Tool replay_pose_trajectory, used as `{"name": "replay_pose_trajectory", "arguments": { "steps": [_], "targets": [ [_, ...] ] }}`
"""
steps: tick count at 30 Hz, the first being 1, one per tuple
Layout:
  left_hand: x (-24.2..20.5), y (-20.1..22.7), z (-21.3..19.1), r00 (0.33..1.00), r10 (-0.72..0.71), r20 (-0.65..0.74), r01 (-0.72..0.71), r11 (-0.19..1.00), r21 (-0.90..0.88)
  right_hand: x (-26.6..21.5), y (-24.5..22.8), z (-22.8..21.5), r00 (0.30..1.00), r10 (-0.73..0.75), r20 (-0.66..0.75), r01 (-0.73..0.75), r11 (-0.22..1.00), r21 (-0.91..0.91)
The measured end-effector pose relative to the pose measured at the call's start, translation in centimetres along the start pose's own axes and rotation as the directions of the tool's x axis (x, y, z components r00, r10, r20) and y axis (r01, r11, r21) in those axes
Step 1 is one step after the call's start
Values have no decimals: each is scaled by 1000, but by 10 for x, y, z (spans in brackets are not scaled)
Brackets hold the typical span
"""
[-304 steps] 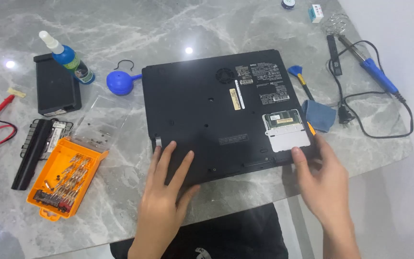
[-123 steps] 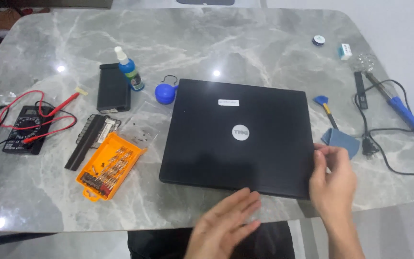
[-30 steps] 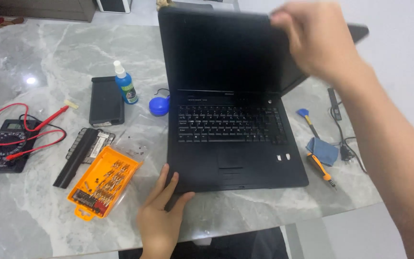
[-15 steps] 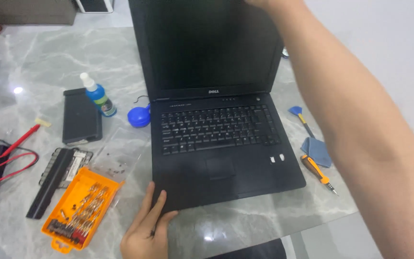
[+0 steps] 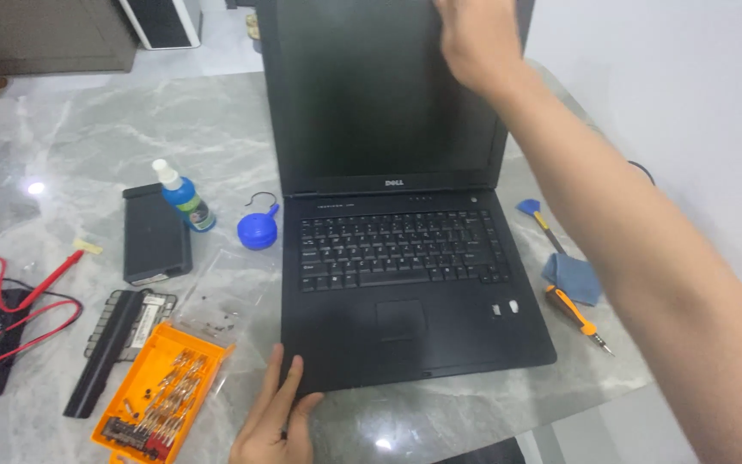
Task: The person opens a black Dell laptop and uses a yellow screwdriver to remove screws from the screen bezel. They unscrew fasteners from the top and sides of the display frame, then carefully lift the bezel away from the screen.
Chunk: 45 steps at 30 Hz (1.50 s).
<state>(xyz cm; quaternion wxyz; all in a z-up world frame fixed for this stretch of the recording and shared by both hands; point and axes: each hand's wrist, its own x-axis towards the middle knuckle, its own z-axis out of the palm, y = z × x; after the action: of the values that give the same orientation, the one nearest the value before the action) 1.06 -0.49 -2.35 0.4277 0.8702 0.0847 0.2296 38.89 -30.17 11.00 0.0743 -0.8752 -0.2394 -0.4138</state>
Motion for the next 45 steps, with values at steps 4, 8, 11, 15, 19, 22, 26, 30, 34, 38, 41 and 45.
{"name": "replay_pose_trajectory", "arguments": {
  "steps": [4,8,11,15,19,22,26,30,34,38,41,45],
  "targets": [
    [1,8,-6,999,41,22,-43,997,56,-66,-53,-81,999,34,19,-34,999,5],
    [2,12,-6,999,32,10,-33,991,129,-157,-119,-154,861,423,282,-448,893,28],
    [2,21,-6,1000,-27,-10,28,991,128,-231,-147,-180,753,582,307,-631,771,87],
    [-3,9,1,997,67,-31,-64,993,96,-278,-177,-197,610,745,271,-792,582,184],
    [-3,22,-1,998,64,6,-64,998,14,-286,-190,-202,370,855,363,-927,318,197],
    [-1,33,-2,1000,2,9,-3,996,90,-283,-191,-198,291,862,416,-953,225,202],
    [-2,41,-4,999,-51,-6,52,991,122,-289,-194,-193,334,860,385,-940,272,208],
    [-5,37,-1,1000,-10,-8,11,989,145,-286,-196,-201,282,861,422,-956,218,195],
    [-9,30,-2,1000,-16,26,9,965,263,-288,-197,-205,250,863,440,-966,194,171],
    [-18,27,-4,999,-21,40,7,947,322,-278,-198,-218,112,868,484,-987,42,153],
    [-20,27,-4,999,38,-6,-34,954,298,-281,-196,-217,94,877,470,-992,46,114],
    [-26,24,-2,997,76,-23,-66,953,295,-285,-186,-216,105,871,480,-994,76,79]
  ]
}}
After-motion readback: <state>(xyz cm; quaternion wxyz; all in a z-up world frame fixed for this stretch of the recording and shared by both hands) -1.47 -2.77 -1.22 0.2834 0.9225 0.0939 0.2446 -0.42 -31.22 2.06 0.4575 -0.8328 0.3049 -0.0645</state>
